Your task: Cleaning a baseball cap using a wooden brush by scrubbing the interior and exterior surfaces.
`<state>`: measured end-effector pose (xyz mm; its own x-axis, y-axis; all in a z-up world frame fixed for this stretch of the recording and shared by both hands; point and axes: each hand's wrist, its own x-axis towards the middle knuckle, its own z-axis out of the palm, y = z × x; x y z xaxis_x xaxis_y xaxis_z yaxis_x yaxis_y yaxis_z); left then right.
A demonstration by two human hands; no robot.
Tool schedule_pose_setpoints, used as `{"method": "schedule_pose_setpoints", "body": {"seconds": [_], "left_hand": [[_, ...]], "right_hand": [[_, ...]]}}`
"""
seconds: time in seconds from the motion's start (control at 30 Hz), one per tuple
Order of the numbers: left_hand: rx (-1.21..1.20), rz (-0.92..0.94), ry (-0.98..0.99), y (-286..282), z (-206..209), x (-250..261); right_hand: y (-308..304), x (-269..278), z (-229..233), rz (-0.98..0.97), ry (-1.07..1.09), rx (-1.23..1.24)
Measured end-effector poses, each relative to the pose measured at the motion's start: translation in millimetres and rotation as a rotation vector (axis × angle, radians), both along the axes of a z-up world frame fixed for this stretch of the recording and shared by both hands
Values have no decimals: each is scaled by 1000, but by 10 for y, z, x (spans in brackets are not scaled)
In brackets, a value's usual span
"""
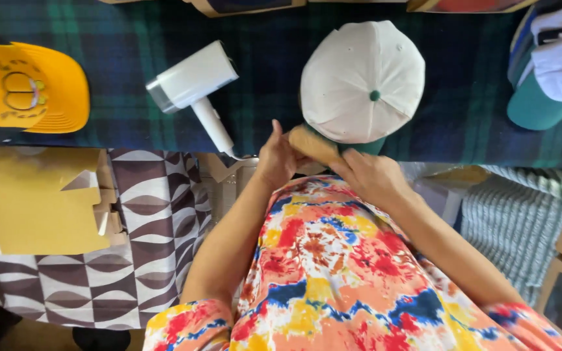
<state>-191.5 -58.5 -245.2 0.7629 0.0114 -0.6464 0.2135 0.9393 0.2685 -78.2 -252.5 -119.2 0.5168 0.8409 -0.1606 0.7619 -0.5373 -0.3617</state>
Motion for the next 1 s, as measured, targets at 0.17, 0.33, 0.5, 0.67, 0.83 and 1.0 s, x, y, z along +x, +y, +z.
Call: {"method": "schedule_pose_setpoints", "body": {"seconds": [0.17, 0.33, 0.5, 0.67, 0.83, 1.0], "left_hand": [[26, 0, 23, 30, -18, 78], [20, -43, 20, 29, 191, 99], [-9, -33, -12, -56, 70, 71], [-8, 13, 31, -174, 27, 57], [55, -6, 0, -269, -431, 71], [149, 90, 102, -405, -563, 145]], "right_hand": [[-461, 114, -61, -79, 70, -56], [-1157, 385, 338, -611, 401, -525], [-466, -7, 219, -172, 175, -240], [-901, 335, 107, -350, 244, -372], [-1931, 572, -300, -510, 30, -453], [-588, 255, -285, 34, 356, 221]]}}
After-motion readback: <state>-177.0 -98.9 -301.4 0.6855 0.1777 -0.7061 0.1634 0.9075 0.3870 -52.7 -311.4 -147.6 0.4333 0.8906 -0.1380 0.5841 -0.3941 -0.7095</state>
